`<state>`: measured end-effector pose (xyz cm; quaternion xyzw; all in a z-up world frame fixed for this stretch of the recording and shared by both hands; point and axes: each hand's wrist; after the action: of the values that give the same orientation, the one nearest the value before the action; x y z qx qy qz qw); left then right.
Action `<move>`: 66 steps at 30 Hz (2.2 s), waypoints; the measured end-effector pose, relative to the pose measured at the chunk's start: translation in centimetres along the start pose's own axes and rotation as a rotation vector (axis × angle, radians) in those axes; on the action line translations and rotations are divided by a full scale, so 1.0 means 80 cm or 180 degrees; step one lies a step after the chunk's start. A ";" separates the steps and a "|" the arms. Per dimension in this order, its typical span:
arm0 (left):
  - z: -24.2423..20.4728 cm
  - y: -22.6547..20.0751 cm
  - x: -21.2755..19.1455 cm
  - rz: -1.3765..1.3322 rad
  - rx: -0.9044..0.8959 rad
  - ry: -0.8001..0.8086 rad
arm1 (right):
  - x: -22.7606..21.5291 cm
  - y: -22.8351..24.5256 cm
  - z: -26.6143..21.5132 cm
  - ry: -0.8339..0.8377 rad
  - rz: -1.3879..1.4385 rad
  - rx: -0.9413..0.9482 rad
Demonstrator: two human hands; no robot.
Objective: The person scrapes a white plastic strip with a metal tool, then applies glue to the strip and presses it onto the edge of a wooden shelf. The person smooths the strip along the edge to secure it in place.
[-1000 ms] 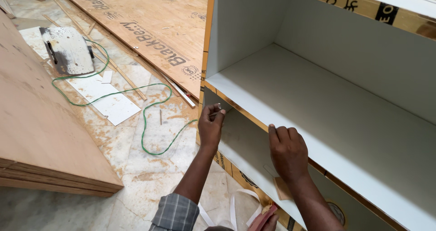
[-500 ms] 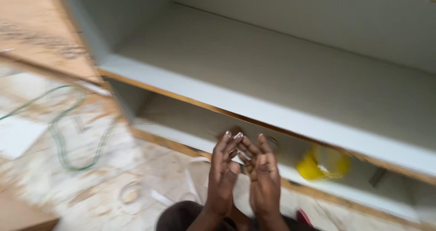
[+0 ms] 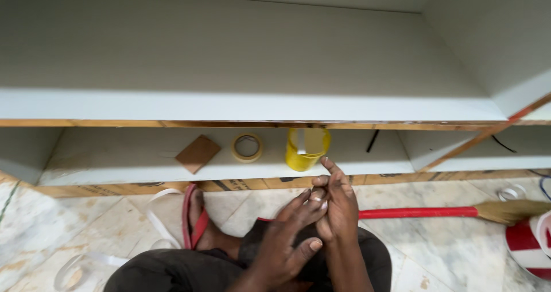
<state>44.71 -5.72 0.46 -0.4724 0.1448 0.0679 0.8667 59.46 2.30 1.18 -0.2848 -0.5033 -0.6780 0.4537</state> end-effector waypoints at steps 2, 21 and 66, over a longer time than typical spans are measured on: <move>0.021 0.001 -0.017 0.1106 0.0364 -0.0206 | -0.019 0.024 0.007 -0.0032 -0.1551 -0.0673; 0.202 0.100 -0.119 0.3280 0.1723 -0.0292 | -0.063 0.187 0.141 0.1363 -0.8325 -0.3176; 0.203 0.131 -0.127 0.3530 0.1989 -0.0214 | -0.078 0.149 0.149 0.2381 -0.7866 -0.2997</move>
<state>35.46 13.82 3.57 -0.0497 0.3536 0.4759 0.8038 72.03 14.56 4.91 0.4167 -0.0007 -0.7777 -0.4706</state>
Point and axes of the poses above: each hand's wrist, its own z-axis towards the middle knuckle, its own x-axis out of the palm, y = z × x, and after that the axes turned 8 degrees about z, right-handed
